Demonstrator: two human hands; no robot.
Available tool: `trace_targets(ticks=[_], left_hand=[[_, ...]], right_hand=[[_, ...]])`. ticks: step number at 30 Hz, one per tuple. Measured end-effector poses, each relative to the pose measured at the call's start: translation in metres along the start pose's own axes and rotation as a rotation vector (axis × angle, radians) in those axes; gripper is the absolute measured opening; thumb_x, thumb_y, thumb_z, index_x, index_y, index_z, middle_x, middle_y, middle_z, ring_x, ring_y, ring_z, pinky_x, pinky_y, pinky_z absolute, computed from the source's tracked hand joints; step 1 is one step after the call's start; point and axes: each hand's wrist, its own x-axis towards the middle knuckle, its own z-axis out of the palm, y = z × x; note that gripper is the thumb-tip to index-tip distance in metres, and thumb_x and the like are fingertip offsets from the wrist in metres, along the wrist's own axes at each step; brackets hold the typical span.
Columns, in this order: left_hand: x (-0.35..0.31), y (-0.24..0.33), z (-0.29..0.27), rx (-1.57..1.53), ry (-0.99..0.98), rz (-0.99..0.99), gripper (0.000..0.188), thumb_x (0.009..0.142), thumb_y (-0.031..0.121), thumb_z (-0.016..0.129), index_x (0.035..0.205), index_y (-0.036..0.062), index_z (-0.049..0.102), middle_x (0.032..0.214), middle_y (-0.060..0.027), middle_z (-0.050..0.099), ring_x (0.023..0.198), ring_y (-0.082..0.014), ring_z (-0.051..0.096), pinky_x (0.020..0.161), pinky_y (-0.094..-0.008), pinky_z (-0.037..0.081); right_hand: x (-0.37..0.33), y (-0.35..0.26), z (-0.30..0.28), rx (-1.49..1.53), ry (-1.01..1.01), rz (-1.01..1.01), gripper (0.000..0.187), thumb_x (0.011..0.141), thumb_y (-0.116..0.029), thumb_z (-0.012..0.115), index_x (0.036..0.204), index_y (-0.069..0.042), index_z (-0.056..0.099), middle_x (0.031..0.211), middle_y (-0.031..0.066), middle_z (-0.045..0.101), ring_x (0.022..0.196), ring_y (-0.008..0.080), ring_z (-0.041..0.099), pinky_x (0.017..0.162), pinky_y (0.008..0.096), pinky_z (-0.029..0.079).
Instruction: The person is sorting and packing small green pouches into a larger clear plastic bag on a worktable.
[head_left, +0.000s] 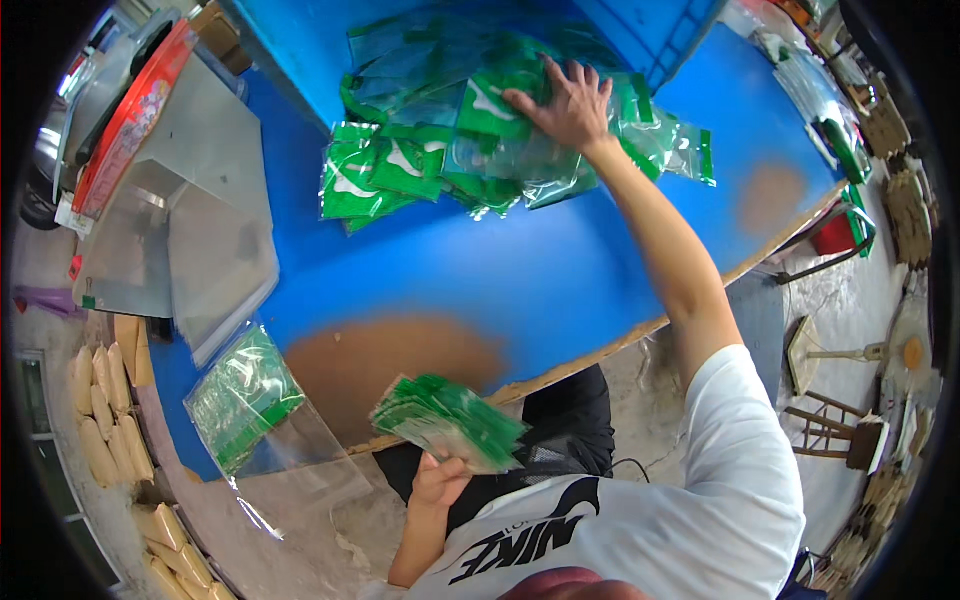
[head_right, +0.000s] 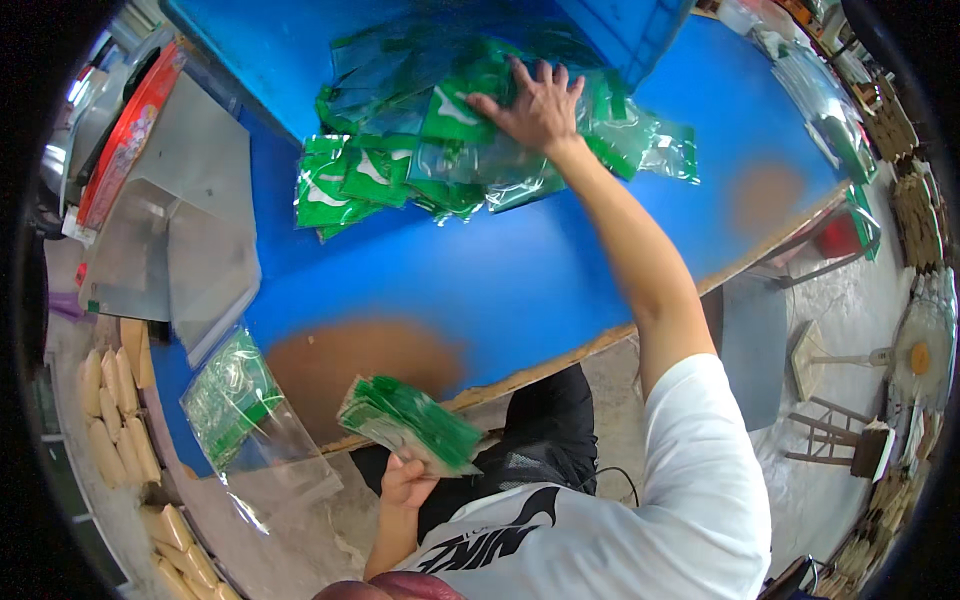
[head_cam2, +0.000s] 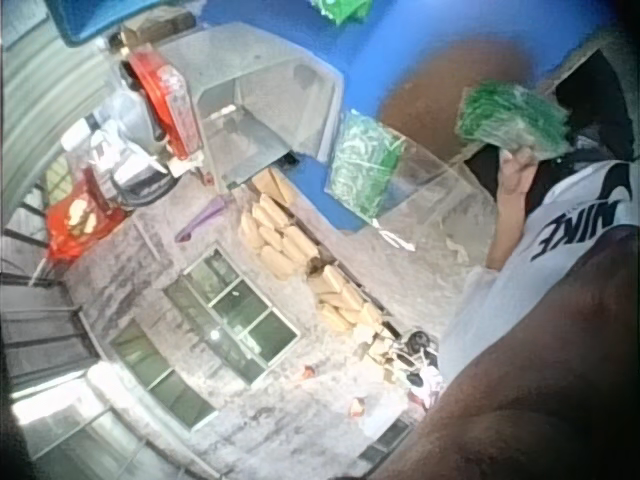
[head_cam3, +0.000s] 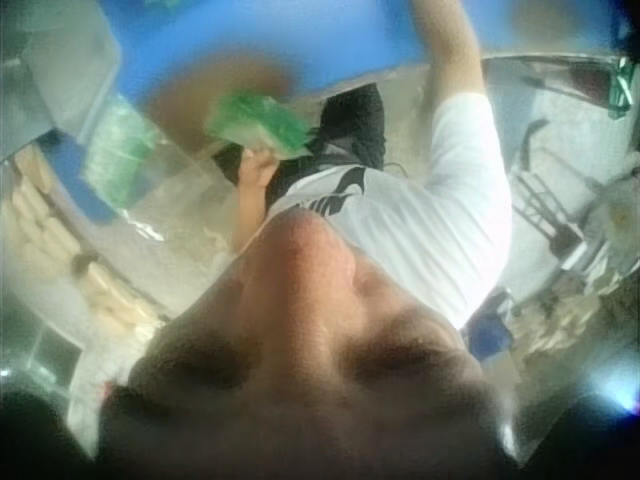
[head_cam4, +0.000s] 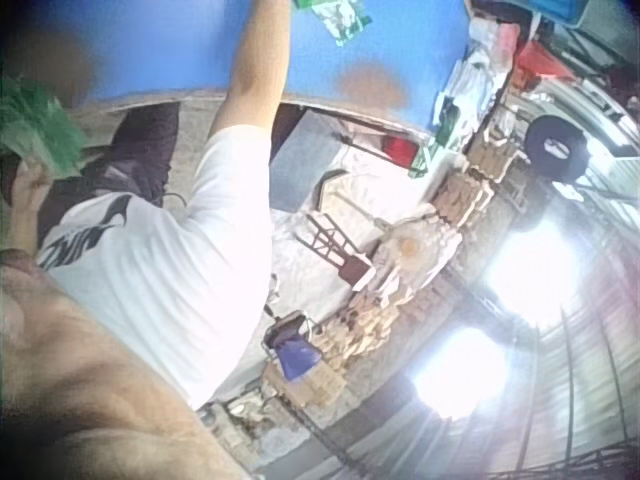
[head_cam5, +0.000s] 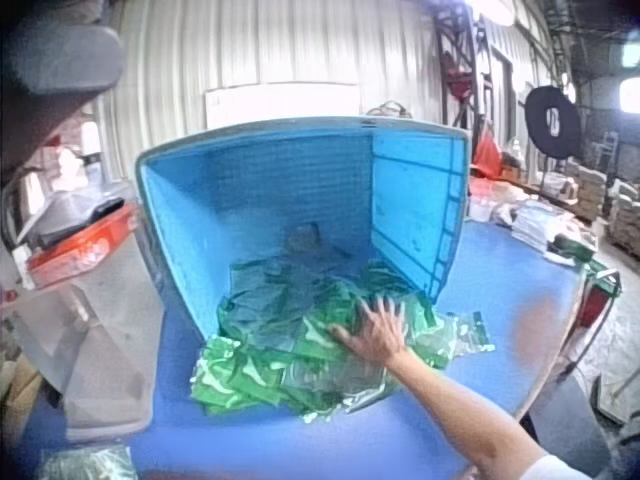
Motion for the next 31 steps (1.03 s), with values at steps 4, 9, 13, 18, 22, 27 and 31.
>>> trace_targets(ticks=[4,9,13,18,22,27,31], left_hand=[[0.003,-0.001,0.015,0.04,-0.002,0.026,0.068,0.081,0.005,0.073,0.142,0.0021,0.043,0.135,-0.0121,0.056,0.127,-0.029,0.053,0.11,-0.047,0.039],[0.0,-0.006,0.03,0.037,0.079,0.079,0.069,0.081,0.011,0.076,0.141,0.0021,0.043,0.136,-0.0121,0.056,0.128,-0.0316,0.052,0.111,-0.0487,0.039],[0.0,-0.015,0.033,0.016,0.087,0.091,0.065,0.085,0.011,0.072,0.142,0.0027,0.042,0.137,-0.0098,0.054,0.131,-0.0289,0.05,0.113,-0.0463,0.036],[-0.006,-0.02,0.043,0.004,0.123,0.157,0.06,0.086,0.011,0.072,0.139,0.003,0.046,0.134,-0.0088,0.056,0.128,-0.0274,0.052,0.113,-0.0451,0.037],[-0.026,-0.023,0.033,-0.03,0.12,0.195,0.061,0.082,0.01,0.076,0.137,0.0046,0.049,0.132,-0.0082,0.058,0.127,-0.027,0.054,0.113,-0.0454,0.038],[-0.044,-0.018,0.026,-0.024,-0.074,0.234,0.071,0.08,0.019,0.081,0.141,0.006,0.047,0.137,-0.0122,0.057,0.13,-0.0295,0.052,0.114,-0.0485,0.037],[-0.038,-0.025,0.041,0.026,-0.004,0.305,0.087,0.083,0.031,0.079,0.154,0.0141,0.031,0.163,-0.0114,0.021,0.15,-0.0386,0.018,0.115,-0.0704,0.016]], right_hand=[[-0.058,-0.006,-0.028,0.016,0.104,-0.158,0.094,0.078,-0.077,0.059,0.149,-0.019,0.042,0.147,0.0256,0.039,0.139,0.0471,0.029,0.112,0.0693,0.017],[-0.119,-0.017,-0.056,0.107,-0.147,-0.265,0.098,0.076,-0.079,0.058,0.149,-0.015,0.041,0.151,0.0285,0.033,0.143,0.0505,0.023,0.112,0.0708,0.014],[-0.146,-0.028,-0.076,0.193,-0.223,-0.385,0.093,0.08,-0.074,0.06,0.147,-0.011,0.043,0.145,0.0278,0.04,0.138,0.0492,0.032,0.112,0.0654,0.021],[-0.184,-0.071,-0.127,0.335,-0.211,-0.347,0.083,0.084,-0.05,0.071,0.144,-0.002,0.042,0.145,0.0259,0.042,0.139,0.0431,0.034,0.115,0.053,0.028],[-0.266,-0.109,-0.14,0.287,-0.409,-0.699,0.084,0.077,-0.046,0.077,0.14,-0.001,0.046,0.146,0.0226,0.044,0.142,0.0387,0.034,0.118,0.0512,0.026],[-0.314,-0.114,-0.129,1.042,-0.347,-0.396,0.046,0.081,-0.014,0.077,0.124,-0.008,0.062,0.13,0.0177,0.059,0.125,0.0323,0.055,0.101,0.0451,0.047],[-0.321,-0.157,-0.188,1.471,-0.803,0.387,0.024,0.099,-0.016,0.06,0.121,-0.011,0.064,0.123,0.0135,0.065,0.108,0.0284,0.065,0.087,0.0325,0.055]])
